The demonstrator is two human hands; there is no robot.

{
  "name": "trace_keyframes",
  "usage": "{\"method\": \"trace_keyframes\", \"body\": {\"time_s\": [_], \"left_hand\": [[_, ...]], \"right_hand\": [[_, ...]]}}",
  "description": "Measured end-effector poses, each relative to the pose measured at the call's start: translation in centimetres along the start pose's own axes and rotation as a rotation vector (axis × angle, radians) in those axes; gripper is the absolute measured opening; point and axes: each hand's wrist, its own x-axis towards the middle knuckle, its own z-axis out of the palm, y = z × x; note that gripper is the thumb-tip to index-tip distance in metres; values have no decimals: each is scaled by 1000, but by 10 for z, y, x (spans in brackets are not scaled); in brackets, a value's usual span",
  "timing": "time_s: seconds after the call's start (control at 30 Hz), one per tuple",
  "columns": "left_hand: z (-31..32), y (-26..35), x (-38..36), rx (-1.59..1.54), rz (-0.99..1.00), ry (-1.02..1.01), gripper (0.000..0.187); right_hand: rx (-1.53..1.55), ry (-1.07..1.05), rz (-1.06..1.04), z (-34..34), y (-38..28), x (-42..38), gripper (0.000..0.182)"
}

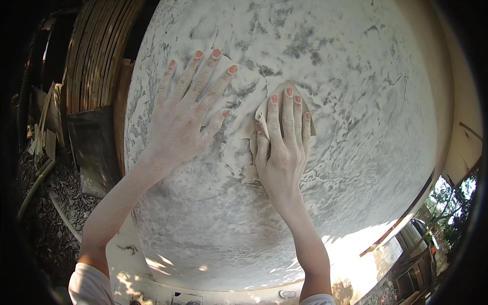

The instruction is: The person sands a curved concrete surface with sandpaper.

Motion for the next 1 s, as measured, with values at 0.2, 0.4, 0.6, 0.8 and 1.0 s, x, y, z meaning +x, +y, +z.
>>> {"method": "trace_keyframes", "body": {"time_s": [0.2, 0.4, 0.6, 0.8, 1.0], "left_hand": [[-1, -1, -2, -1, 6, 28, 60], [1, 0, -2, 18, 12, 27, 61], [1, 0, -2, 3, 12, 30, 61], [0, 0, -3, 14, 12, 37, 60], [1, 0, -2, 20, 19, 35, 59]], "right_hand": [[-5, -40, -3, -5, -1, 0, 44], [3, -39, 22, -7, -9, -12, 44], [-11, -47, 8, -9, -4, 5, 42], [-10, -107, 35, -12, -19, -22, 44], [19, -81, 88, -15, -10, 8, 38]]}}
